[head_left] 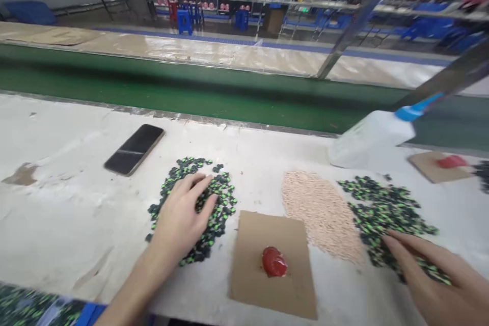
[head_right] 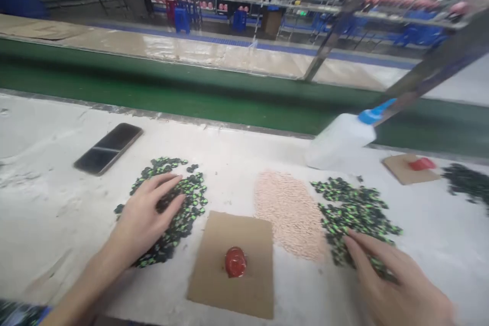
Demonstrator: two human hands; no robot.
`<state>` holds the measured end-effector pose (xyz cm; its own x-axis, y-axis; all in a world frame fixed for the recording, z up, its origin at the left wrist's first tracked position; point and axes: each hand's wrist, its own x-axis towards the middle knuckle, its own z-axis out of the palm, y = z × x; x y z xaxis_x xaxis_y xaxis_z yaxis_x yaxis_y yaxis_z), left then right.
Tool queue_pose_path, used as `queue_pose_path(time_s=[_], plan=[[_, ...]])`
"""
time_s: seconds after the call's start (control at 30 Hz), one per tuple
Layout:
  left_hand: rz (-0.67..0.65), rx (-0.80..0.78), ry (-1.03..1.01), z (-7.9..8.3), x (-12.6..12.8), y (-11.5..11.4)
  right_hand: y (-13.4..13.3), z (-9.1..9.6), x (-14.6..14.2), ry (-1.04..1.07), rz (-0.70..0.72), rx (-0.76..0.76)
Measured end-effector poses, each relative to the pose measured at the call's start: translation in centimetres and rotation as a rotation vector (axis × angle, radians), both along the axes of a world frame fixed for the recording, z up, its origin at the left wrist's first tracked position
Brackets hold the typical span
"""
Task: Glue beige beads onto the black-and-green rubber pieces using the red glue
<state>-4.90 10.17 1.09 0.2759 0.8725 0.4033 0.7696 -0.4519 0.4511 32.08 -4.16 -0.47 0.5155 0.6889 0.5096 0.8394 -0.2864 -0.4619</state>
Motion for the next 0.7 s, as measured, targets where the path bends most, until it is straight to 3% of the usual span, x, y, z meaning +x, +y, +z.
queue_pose_path(time_s=[0.17,0.33,0.5,0.7], plan=[[-0.057,0.129,0.048,-1.1,-1.0,1.4,0.4,-0.3,2.6,-0.201,0.057,-0.043],[-0.079,0.182,0.096,-1.9,-1.8,1.3,0.7,-0.1,0.7,-0.226,0.13,-0.039],[-0.018,0.11,0.013,-0.6,-1.8,0.6,3.4,1.1,-3.6,-0.166,0.392,-0.188],[0.108,-0.092,-0.079,0.6,-2.0,-0.7,5.6,0.7,-5.4,-0.089,0.471,-0.286]])
